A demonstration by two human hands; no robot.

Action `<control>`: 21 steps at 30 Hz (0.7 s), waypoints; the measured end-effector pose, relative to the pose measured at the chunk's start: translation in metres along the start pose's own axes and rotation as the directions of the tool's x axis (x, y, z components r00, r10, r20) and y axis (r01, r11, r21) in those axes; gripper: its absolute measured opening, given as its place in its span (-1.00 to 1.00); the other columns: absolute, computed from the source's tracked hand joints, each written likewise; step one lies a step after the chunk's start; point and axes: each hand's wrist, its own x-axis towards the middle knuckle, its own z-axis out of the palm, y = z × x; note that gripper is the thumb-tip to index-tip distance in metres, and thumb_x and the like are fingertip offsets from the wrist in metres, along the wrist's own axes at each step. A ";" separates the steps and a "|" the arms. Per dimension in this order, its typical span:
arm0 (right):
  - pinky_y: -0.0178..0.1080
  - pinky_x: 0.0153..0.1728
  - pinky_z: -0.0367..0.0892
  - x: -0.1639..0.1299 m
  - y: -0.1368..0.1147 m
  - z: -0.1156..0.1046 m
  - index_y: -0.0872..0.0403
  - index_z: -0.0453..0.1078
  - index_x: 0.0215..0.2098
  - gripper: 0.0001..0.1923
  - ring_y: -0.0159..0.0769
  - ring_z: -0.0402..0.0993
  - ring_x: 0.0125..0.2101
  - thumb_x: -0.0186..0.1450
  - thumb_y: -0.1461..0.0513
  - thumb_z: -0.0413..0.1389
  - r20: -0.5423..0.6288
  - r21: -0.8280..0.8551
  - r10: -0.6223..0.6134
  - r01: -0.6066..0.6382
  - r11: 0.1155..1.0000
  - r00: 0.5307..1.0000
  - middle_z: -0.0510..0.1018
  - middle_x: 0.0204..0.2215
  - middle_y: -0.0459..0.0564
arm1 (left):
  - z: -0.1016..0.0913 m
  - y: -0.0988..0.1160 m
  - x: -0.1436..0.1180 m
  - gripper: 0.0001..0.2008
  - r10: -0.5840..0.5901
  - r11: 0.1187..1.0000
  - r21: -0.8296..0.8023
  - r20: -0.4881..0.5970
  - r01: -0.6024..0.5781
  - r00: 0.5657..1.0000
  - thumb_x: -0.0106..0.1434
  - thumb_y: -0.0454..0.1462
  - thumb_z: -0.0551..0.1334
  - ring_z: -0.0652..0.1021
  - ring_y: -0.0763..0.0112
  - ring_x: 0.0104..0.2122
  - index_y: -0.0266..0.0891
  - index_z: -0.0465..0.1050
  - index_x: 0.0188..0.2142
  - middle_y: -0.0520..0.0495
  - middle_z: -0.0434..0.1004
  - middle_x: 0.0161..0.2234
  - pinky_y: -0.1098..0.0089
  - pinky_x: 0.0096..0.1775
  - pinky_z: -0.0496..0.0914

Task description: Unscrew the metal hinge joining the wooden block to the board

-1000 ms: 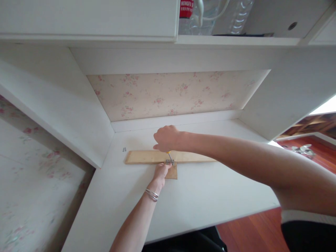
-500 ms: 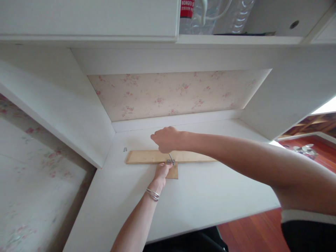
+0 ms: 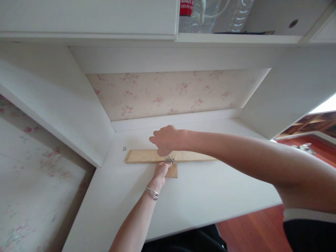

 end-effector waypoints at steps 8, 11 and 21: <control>-0.12 -0.38 0.40 0.001 0.007 -0.002 0.09 0.33 0.01 -0.51 -0.02 0.47 -0.22 0.08 0.25 0.15 0.054 -0.012 -0.044 0.044 0.999 0.998 0.49 -0.13 0.19 | 0.001 0.003 -0.003 -0.84 0.005 1.000 0.002 -0.001 -0.005 1.000 -0.12 -0.25 0.37 0.41 0.39 -0.44 -0.32 0.50 -0.54 -0.06 0.52 -0.49 0.40 -0.38 0.18; -0.07 -0.35 0.40 -0.001 0.006 -0.006 0.10 0.36 -0.01 -0.50 0.01 0.47 -0.21 0.11 0.10 0.17 0.090 -0.004 -0.001 0.002 1.000 0.996 0.47 -0.10 0.22 | 0.001 0.003 -0.003 -0.84 0.003 1.000 -0.004 0.011 -0.003 1.000 -0.11 -0.26 0.36 0.41 0.40 -0.44 -0.32 0.51 -0.52 -0.06 0.53 -0.49 0.40 -0.37 0.19; -0.02 -0.30 0.39 0.007 0.004 -0.009 0.11 0.43 -0.09 -0.62 0.02 0.47 -0.19 0.12 0.17 0.17 0.158 -0.063 -0.001 0.011 0.998 0.987 0.50 -0.14 0.20 | 0.000 0.002 -0.001 -0.82 0.008 1.000 -0.005 0.018 -0.008 1.000 -0.11 -0.26 0.36 0.44 0.37 -0.42 -0.34 0.53 -0.49 -0.10 0.56 -0.43 0.39 -0.37 0.21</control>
